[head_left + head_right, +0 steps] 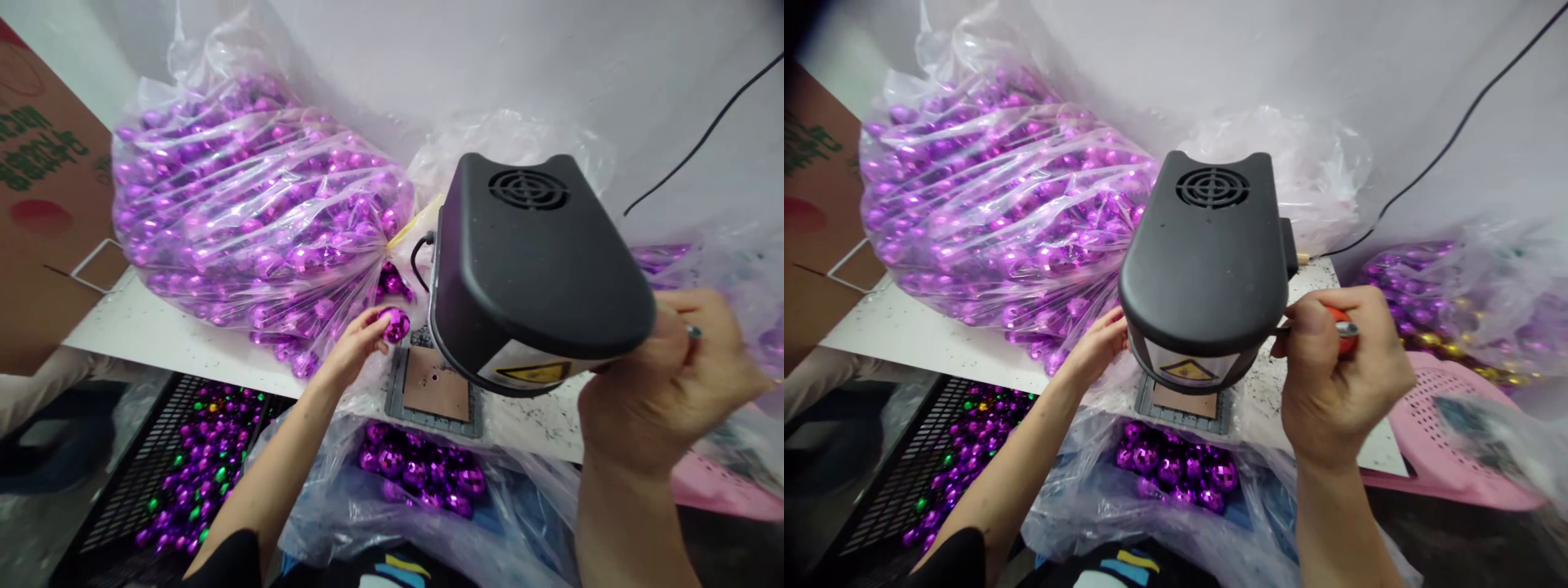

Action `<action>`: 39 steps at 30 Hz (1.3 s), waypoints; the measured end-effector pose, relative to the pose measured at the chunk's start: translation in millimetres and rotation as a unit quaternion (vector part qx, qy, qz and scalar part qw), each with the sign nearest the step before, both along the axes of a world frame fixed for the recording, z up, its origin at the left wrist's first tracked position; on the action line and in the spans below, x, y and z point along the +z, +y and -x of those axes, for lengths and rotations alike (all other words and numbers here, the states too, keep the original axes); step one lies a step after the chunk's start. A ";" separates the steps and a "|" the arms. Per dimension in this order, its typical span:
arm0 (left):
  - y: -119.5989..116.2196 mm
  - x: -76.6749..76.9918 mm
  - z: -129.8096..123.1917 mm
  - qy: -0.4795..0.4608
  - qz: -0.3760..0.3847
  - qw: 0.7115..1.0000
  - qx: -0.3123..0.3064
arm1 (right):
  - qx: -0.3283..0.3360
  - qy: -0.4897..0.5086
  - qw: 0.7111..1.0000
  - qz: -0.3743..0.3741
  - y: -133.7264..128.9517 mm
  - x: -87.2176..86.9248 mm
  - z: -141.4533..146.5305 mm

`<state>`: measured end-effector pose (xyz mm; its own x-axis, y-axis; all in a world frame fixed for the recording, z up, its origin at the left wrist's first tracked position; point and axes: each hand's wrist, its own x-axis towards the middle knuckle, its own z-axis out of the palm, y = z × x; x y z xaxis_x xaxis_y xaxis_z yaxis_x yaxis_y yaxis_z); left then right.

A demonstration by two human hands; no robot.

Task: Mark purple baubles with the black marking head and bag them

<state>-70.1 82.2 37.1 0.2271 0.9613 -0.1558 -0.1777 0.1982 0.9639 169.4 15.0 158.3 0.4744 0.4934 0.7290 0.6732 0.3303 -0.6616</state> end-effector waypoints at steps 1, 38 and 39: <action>-12.9 -0.9 2.2 -0.067 0.053 0.996 -0.028 | -0.008 -0.007 1.000 -0.002 1.7 0.8 -0.4; -85.8 -64.2 -69.5 0.336 -0.280 0.899 0.025 | 0.021 0.006 1.000 0.006 26.9 6.3 -1.8; -85.2 -64.2 -71.8 0.335 -0.271 0.902 0.030 | 0.022 0.006 1.000 0.004 26.8 5.7 -2.0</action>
